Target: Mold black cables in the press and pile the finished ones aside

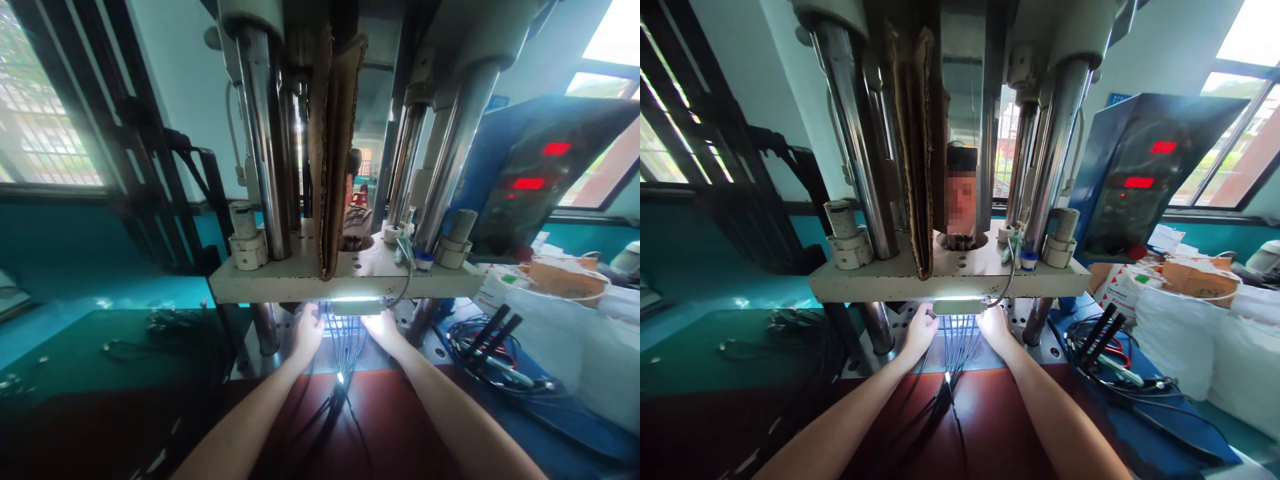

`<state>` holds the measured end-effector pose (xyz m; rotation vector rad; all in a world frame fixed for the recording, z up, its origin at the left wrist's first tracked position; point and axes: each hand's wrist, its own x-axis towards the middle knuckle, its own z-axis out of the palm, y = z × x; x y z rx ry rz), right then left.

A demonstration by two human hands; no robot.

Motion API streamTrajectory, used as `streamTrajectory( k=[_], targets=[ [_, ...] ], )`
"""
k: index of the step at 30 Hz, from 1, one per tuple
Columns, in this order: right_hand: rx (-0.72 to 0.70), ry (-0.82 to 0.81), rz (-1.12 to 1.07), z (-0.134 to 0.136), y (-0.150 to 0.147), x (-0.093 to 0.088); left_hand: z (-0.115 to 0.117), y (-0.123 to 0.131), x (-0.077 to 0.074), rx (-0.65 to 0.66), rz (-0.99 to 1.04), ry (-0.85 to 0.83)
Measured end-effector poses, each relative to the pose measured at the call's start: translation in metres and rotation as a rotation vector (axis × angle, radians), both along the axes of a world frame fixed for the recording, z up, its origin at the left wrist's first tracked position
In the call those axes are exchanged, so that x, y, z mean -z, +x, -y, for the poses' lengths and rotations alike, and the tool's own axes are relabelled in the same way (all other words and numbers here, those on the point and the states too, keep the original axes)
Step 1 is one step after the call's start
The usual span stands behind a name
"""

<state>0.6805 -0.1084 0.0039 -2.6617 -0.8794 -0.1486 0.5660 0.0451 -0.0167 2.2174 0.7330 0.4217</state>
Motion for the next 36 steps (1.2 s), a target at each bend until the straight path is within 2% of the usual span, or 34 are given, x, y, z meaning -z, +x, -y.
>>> streamTrajectory(
  k=[5, 8, 12, 16, 18, 21, 23, 25, 30, 36],
  targets=[
    [-0.013, -0.013, 0.027, -0.001, -0.002, -0.004, -0.001, -0.007, -0.012, 0.081, -0.128, 0.351],
    [-0.042, -0.027, 0.045, 0.001, 0.002, -0.008, -0.001, -0.003, -0.015, 0.085, -0.2, 0.445],
    [-0.107, -0.052, 0.07, 0.008, 0.008, -0.011, -0.001, 0.002, -0.017, 0.093, -0.188, 0.449],
    [-0.239, -0.048, 0.134, 0.021, 0.01, -0.008, 0.0, -0.002, -0.023, 0.123, -0.121, 0.475],
    [-0.323, -0.05, 0.163, 0.026, 0.007, -0.005, 0.003, -0.006, -0.026, 0.214, 0.004, 0.522],
    [-0.442, -0.07, 0.191, 0.029, 0.001, -0.002, 0.011, -0.008, -0.031, 0.469, 0.178, 0.571],
    [-0.481, -0.086, 0.207, 0.028, -0.003, -0.002, 0.017, -0.006, -0.034, 0.606, 0.19, 0.549],
    [-0.486, -0.099, 0.221, 0.026, -0.005, -0.005, 0.022, -0.002, -0.037, 0.672, 0.182, 0.509],
    [-0.495, -0.116, 0.255, 0.023, -0.004, -0.012, 0.026, 0.01, -0.036, 0.727, 0.232, 0.44],
    [-0.539, -0.143, 0.289, 0.02, 0.003, -0.014, 0.027, 0.024, -0.026, 0.654, 0.212, 0.564]
  ],
)
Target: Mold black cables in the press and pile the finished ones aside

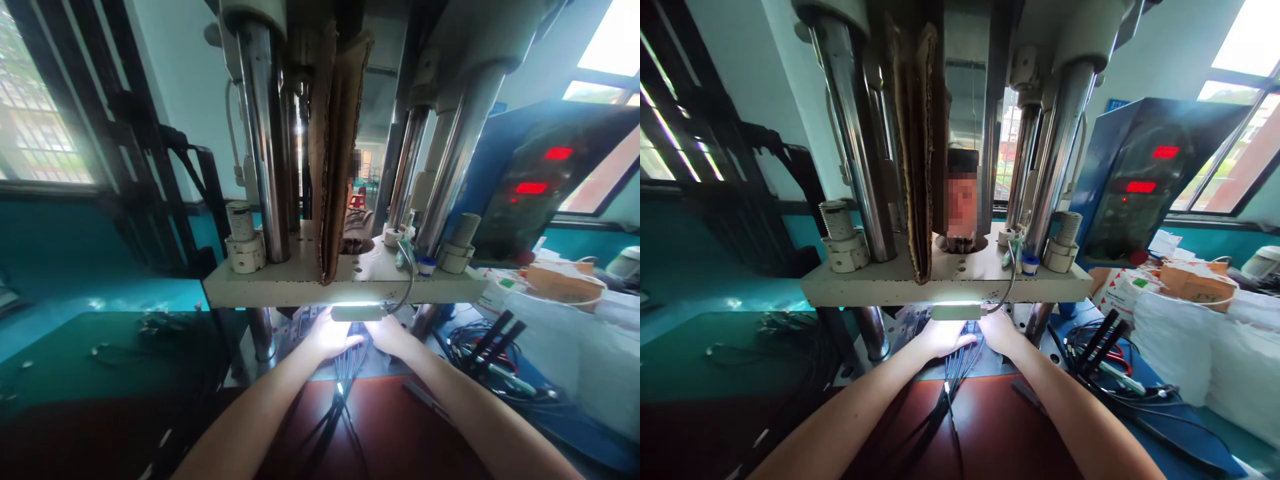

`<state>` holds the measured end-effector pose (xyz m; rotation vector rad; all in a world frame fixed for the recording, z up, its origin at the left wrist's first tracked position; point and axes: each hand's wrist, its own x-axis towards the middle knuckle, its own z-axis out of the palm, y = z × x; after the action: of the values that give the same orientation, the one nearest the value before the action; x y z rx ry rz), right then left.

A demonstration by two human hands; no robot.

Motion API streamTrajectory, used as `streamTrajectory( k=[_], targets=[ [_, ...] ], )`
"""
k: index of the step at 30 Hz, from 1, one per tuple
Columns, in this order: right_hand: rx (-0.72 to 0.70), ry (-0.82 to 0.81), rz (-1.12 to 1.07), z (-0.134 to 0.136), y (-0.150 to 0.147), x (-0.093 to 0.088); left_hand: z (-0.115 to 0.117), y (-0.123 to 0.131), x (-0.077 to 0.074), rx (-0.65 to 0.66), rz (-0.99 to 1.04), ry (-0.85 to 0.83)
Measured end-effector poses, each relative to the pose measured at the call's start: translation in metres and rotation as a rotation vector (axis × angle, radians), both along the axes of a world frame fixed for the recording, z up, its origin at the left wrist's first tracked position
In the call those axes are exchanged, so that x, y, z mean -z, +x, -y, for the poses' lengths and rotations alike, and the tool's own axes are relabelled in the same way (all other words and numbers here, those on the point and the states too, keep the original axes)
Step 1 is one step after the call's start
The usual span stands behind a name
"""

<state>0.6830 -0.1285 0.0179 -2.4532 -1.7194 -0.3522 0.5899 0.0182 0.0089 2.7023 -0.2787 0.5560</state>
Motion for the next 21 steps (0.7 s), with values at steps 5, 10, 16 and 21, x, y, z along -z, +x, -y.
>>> streamTrajectory(
  k=[5, 10, 16, 21],
  targets=[
    [-0.017, -0.003, 0.007, -0.004, 0.003, 0.003, -0.002, 0.006, 0.003, -0.062, 0.045, 0.063],
    [-0.037, -0.014, -0.005, -0.002, 0.007, 0.01, -0.005, 0.007, 0.005, -0.057, 0.021, 0.059],
    [-0.035, -0.037, -0.023, -0.001, 0.011, 0.012, -0.005, 0.012, 0.01, -0.081, 0.004, 0.026],
    [-0.005, -0.047, -0.034, -0.003, 0.007, 0.007, -0.007, 0.017, 0.009, -0.052, -0.011, 0.024]
  ],
)
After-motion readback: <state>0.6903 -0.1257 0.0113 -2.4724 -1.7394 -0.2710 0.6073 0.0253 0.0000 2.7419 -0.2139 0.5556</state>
